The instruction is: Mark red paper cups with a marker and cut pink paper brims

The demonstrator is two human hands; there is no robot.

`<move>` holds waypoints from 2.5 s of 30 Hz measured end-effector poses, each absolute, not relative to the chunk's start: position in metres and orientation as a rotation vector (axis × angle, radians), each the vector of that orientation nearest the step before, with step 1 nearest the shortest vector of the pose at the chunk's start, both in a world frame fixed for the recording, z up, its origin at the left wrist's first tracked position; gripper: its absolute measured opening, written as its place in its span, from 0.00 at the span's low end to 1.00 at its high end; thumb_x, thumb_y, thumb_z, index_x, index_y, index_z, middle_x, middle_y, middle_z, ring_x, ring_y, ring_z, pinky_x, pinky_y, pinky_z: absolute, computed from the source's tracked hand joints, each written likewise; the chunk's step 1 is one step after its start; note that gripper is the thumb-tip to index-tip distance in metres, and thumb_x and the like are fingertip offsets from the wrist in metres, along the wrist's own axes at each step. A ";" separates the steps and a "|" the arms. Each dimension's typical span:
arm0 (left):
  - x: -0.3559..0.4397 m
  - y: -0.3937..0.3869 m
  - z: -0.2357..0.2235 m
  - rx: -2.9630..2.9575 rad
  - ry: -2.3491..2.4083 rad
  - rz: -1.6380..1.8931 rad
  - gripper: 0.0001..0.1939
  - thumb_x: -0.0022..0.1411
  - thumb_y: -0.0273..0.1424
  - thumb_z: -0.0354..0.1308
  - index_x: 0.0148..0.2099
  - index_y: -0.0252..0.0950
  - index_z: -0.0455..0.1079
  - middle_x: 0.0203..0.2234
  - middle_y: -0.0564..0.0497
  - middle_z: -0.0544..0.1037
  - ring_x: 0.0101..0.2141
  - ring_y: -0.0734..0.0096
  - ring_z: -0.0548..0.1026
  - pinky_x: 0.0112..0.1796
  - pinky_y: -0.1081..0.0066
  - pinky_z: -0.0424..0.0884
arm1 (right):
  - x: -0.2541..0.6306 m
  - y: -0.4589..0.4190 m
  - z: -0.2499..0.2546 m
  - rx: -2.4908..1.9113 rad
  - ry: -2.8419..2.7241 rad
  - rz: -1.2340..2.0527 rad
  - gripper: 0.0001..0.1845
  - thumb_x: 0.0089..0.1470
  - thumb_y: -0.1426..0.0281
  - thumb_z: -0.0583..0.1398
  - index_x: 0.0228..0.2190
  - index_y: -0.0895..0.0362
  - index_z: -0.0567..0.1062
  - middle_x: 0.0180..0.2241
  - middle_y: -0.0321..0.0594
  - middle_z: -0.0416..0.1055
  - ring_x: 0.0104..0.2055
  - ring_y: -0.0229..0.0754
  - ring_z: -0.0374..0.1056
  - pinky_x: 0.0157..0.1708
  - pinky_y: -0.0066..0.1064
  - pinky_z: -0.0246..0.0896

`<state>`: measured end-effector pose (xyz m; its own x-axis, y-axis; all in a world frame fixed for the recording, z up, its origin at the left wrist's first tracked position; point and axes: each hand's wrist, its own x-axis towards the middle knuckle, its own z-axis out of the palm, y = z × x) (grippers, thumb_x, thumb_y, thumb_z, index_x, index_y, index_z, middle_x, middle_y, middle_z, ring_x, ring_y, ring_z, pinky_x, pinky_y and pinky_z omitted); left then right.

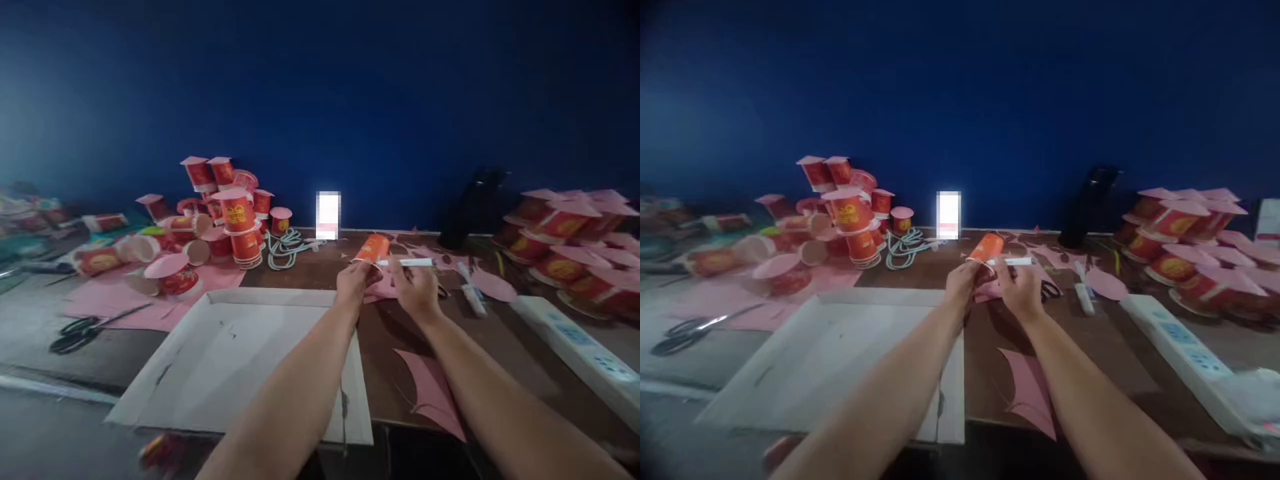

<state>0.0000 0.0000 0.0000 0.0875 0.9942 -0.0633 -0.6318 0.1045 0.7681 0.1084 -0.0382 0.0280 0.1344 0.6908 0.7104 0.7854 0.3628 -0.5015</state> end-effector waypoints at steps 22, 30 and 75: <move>-0.004 -0.007 0.012 0.734 0.863 1.263 0.12 0.50 0.38 0.63 0.28 0.33 0.72 0.24 0.47 0.76 0.28 0.68 0.77 0.27 0.74 0.71 | 0.113 -0.036 0.028 -1.333 -1.528 -0.098 0.19 0.58 0.58 0.53 0.27 0.57 0.76 0.22 0.38 0.74 0.22 0.38 0.68 0.27 0.28 0.60; -0.003 -0.005 0.008 0.739 0.804 1.322 0.12 0.50 0.37 0.62 0.26 0.32 0.72 0.21 0.49 0.75 0.26 0.72 0.76 0.30 0.74 0.72 | 0.111 -0.038 0.029 -1.327 -1.522 -0.054 0.19 0.58 0.58 0.54 0.25 0.57 0.75 0.17 0.35 0.70 0.20 0.37 0.66 0.25 0.27 0.59; -0.004 -0.009 0.011 0.770 0.896 1.204 0.13 0.50 0.41 0.62 0.30 0.35 0.73 0.28 0.46 0.77 0.31 0.64 0.77 0.23 0.73 0.71 | 0.112 -0.035 0.030 -1.268 -1.503 -0.072 0.19 0.58 0.57 0.53 0.34 0.58 0.77 0.26 0.40 0.74 0.25 0.39 0.68 0.30 0.31 0.64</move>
